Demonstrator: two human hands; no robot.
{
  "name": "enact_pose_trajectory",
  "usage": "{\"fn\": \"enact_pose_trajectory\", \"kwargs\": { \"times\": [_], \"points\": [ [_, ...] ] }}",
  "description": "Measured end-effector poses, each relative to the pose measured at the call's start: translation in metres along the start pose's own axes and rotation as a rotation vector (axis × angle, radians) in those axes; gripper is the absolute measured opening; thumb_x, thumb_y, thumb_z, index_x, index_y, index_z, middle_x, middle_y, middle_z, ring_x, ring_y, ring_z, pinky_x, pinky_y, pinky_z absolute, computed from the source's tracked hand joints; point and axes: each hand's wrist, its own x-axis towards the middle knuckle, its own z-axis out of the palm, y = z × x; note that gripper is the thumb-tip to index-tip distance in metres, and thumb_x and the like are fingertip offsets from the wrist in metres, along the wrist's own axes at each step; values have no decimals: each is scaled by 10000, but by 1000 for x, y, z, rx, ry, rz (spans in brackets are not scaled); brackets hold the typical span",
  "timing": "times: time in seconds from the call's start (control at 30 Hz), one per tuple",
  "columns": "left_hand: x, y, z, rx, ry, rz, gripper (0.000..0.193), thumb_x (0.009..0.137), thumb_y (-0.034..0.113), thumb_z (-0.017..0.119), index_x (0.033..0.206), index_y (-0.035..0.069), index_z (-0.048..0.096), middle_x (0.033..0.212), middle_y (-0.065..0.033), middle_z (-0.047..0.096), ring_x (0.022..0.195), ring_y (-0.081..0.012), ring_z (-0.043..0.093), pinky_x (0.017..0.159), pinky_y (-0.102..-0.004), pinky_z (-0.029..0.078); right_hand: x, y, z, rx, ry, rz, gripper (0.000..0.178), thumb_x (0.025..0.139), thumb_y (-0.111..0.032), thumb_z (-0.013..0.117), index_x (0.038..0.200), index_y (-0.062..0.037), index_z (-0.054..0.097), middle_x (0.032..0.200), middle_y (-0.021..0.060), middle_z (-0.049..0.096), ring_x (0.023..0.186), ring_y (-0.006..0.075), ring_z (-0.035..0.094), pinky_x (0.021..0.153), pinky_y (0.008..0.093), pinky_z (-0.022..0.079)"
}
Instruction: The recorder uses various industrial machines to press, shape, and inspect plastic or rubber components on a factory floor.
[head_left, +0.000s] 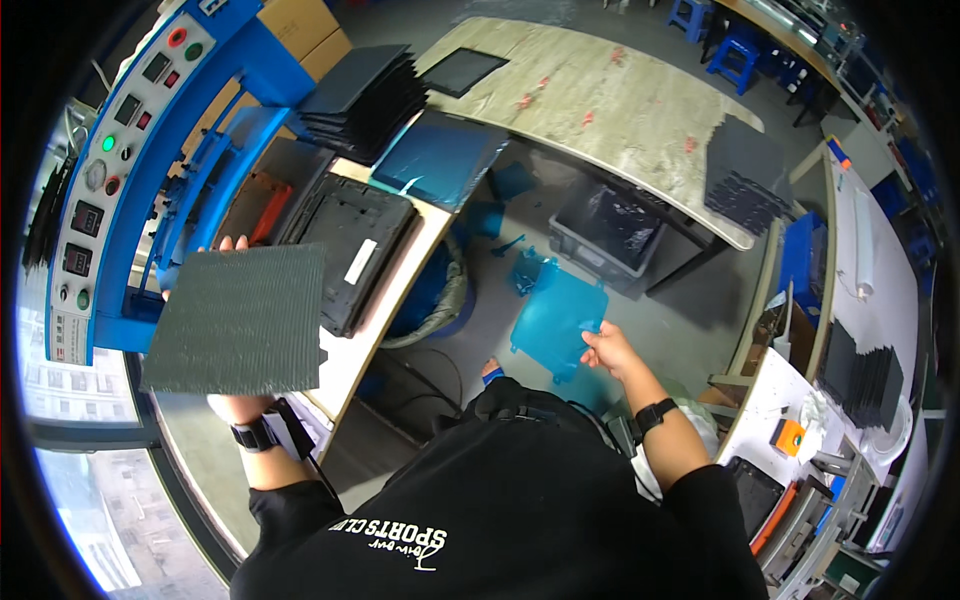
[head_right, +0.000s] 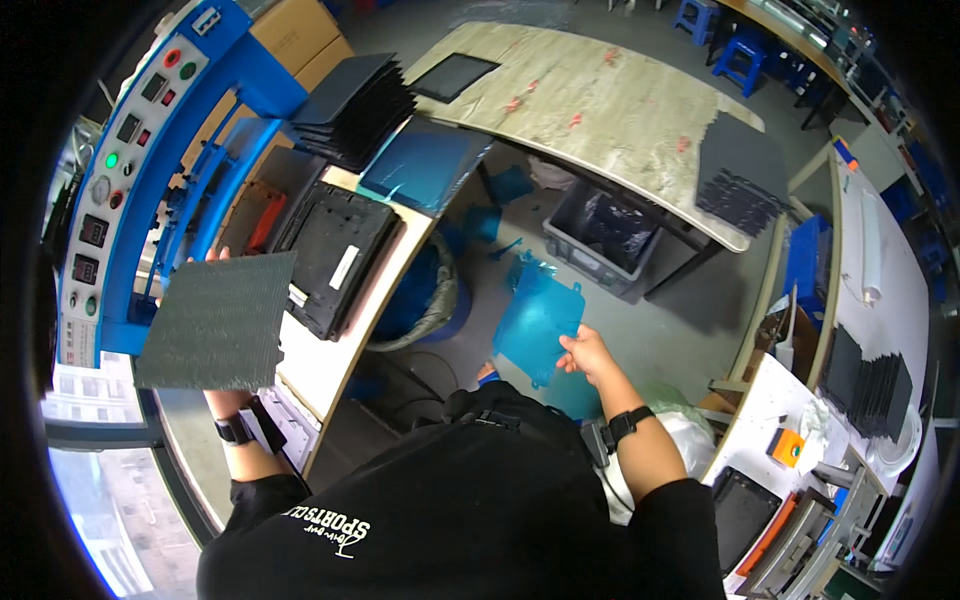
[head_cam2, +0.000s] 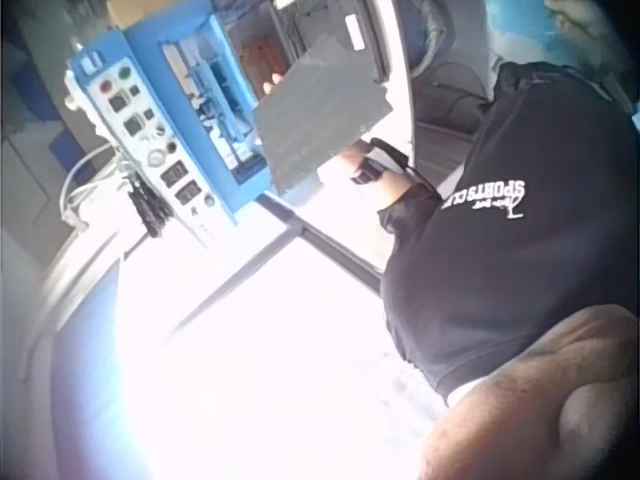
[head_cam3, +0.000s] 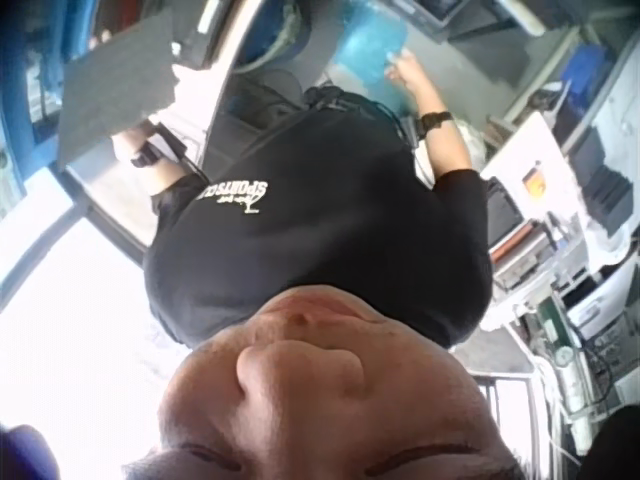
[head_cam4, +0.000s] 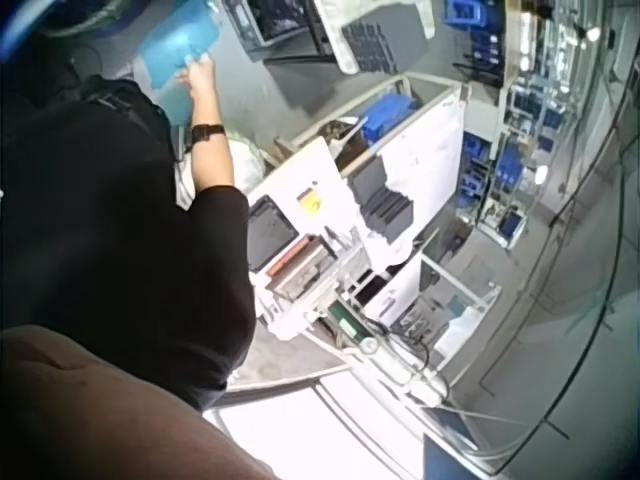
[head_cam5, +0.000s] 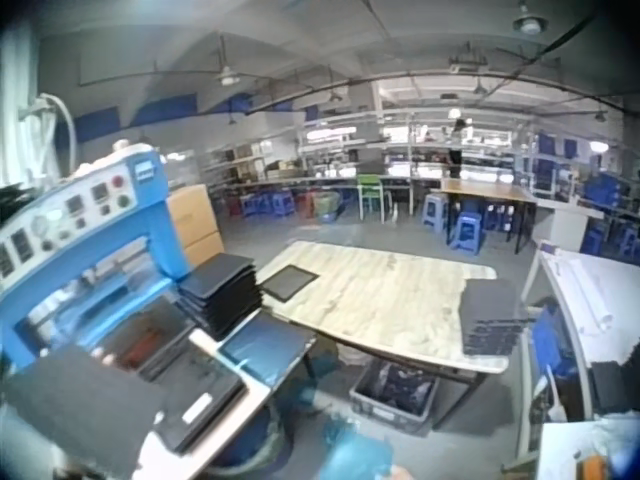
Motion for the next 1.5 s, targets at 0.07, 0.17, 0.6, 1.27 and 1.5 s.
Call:
{"fn": "enact_pose_trajectory", "kwargs": {
  "times": [0.07, 0.17, 0.6, 1.27, 1.5],
  "points": [
    [-3, -5, 26, -30, -30, -55, 853, 751, 773, 381, 1464, 338, 206, 1550, 33, 147, 1434, -205, 107, 1107, -647, -12, 35, -7, 30, -92, -57, 34, 181, 927, -99, 538, 1098, -41, 526, 850, 67, 605, 548, 130, 591, 416, 228, 457],
    [-12, -15, 70, 20, -122, -38, 821, 803, 741, 345, 1470, 283, 206, 1544, -2, 166, 1427, -217, 135, 1122, -607, 57, 95, -4, 77, -122, -81, 90, 179, 923, -98, 547, 1093, -42, 535, 839, 62, 608, 544, 130, 595, 409, 226, 457],
    [40, -23, 186, 1106, -206, 269, 746, 884, 676, 288, 1457, 199, 247, 1479, -66, 271, 1363, -232, 251, 1117, -530, 190, 290, 7, 242, -143, -146, 281, 243, 917, -115, 552, 1143, -31, 527, 985, 110, 626, 605, 168, 640, 461, 300, 505],
    [45, 26, 58, 2891, -210, 1502, 665, 951, 604, 241, 1413, 136, 340, 1350, -130, 461, 1237, -240, 446, 1073, -451, 331, 223, -134, 222, -1196, -1370, -85, 344, 910, -297, 537, 777, -4, 660, 724, 95, 664, 598, 198, 620, 602, 354, 494],
    [89, 92, 109, 2816, -450, 1400, 663, 955, 551, 342, 1397, 56, 332, 1369, -127, 425, 1250, -225, 419, 1056, -364, 340, 134, -240, 306, -326, -1312, 175, 625, 944, -231, 556, 1421, -32, 204, 991, 136, 562, 735, 160, 628, 606, 253, 520]
  ]
}}
